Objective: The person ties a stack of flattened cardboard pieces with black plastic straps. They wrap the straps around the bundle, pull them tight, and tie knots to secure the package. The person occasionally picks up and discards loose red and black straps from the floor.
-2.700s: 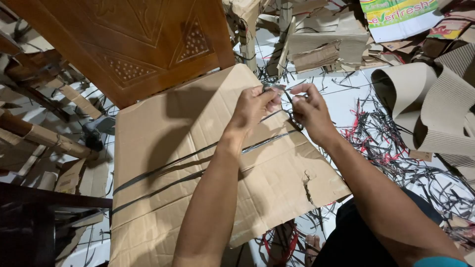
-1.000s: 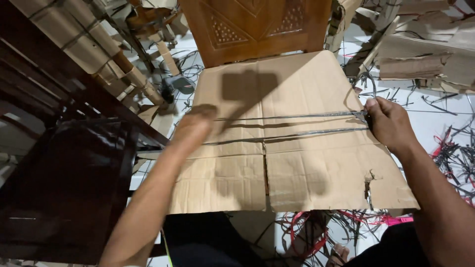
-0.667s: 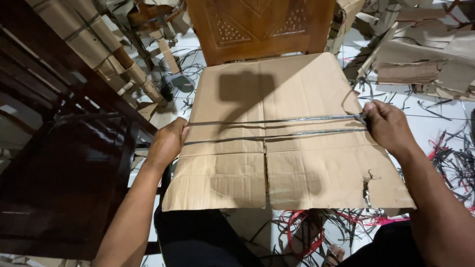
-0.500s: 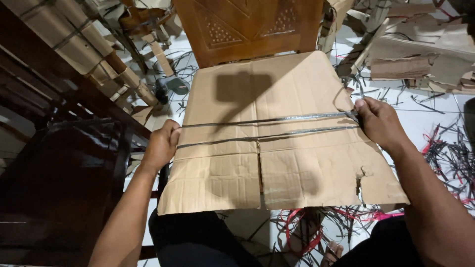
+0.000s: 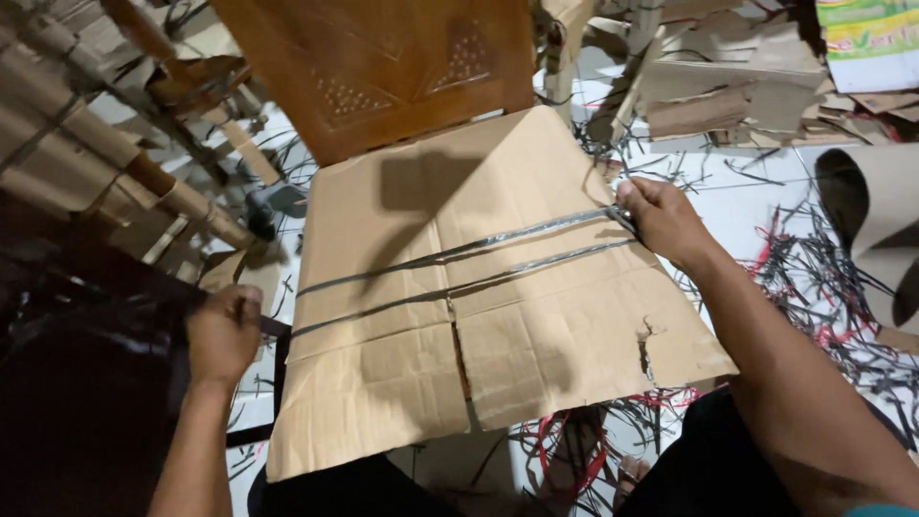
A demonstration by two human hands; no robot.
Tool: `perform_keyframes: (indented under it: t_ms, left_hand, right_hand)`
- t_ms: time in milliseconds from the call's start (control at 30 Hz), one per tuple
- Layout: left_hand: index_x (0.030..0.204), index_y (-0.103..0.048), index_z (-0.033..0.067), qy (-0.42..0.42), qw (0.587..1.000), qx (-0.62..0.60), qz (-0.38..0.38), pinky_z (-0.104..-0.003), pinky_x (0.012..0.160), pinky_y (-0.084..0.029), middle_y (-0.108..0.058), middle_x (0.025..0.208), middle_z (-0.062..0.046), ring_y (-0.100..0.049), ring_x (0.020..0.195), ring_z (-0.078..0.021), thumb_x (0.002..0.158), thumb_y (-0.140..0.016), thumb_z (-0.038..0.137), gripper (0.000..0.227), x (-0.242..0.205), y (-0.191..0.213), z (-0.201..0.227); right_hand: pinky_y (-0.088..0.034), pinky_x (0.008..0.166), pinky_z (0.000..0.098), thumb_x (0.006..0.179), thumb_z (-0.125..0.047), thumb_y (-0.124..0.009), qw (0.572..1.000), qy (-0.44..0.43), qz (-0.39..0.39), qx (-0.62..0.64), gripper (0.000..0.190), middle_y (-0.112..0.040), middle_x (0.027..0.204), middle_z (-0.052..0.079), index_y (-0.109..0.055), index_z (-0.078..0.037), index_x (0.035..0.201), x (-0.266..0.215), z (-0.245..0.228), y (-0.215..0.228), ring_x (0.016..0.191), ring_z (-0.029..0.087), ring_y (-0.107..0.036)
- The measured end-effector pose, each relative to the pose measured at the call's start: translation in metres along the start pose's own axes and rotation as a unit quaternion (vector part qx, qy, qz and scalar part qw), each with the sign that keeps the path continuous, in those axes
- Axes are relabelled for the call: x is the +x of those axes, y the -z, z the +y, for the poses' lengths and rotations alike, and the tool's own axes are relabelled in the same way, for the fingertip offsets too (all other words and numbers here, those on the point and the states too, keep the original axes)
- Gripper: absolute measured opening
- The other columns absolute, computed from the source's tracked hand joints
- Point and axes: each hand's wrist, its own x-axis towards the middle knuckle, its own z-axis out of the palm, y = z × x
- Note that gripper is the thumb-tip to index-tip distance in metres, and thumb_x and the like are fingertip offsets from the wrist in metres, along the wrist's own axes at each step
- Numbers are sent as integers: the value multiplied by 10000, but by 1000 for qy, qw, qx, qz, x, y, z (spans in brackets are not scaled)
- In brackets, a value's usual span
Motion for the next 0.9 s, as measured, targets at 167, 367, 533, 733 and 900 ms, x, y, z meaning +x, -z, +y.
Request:
perform_keyframes:
  t_ms: [167,367,533,733,900]
  left_hand:
    - [1127,-781,118,-101,988,-113,-15,-488,956,-496,-724,1019,-185,-663,1039,-433,1018,-641,274,236,25,30,201]
    - [1004,-781,160,-352,893,-280,-8,-397,857,-562,-707,964,-74,-685,926,-338,885,-761,247,149,42,-153,326]
    - [1122,-770,84,-260,917,-258,-156,-466,911,-548,-696,1042,-123,-682,1009,-386,822,-778,291,365,38,-169,421]
    - [950,-782,247,-146,937,-231,-217,-456,947,-539,-661,1093,-34,-652,1084,-349,793,-800,369,199,40,-184,451]
    - [1004,-787,347,-102,942,-196,-251,-425,976,-511,-664,1135,107,-631,1140,-241,816,-754,433,209,40,-185,455]
  right_hand:
    - [-462,921,453,1107,-286,-517,1000,-1,4,-1,304,-659,810,103,-713,-94,978,5,-10,-1,886,272,-610]
    - [-485,885,465,1094,-270,-535,999,20,12,-26,297,-675,775,155,-694,-77,934,6,-13,1,854,312,-647]
    - [-476,841,441,1085,-332,-561,1000,22,10,3,321,-643,726,116,-661,-90,899,11,-5,2,812,265,-614]
    - [-454,626,283,1092,-291,-528,993,0,8,122,292,-596,634,13,-658,-120,894,11,-6,3,606,141,-543]
    - [-392,552,224,1097,-261,-516,985,-18,13,172,295,-582,622,6,-641,-96,887,9,-14,8,573,97,-509]
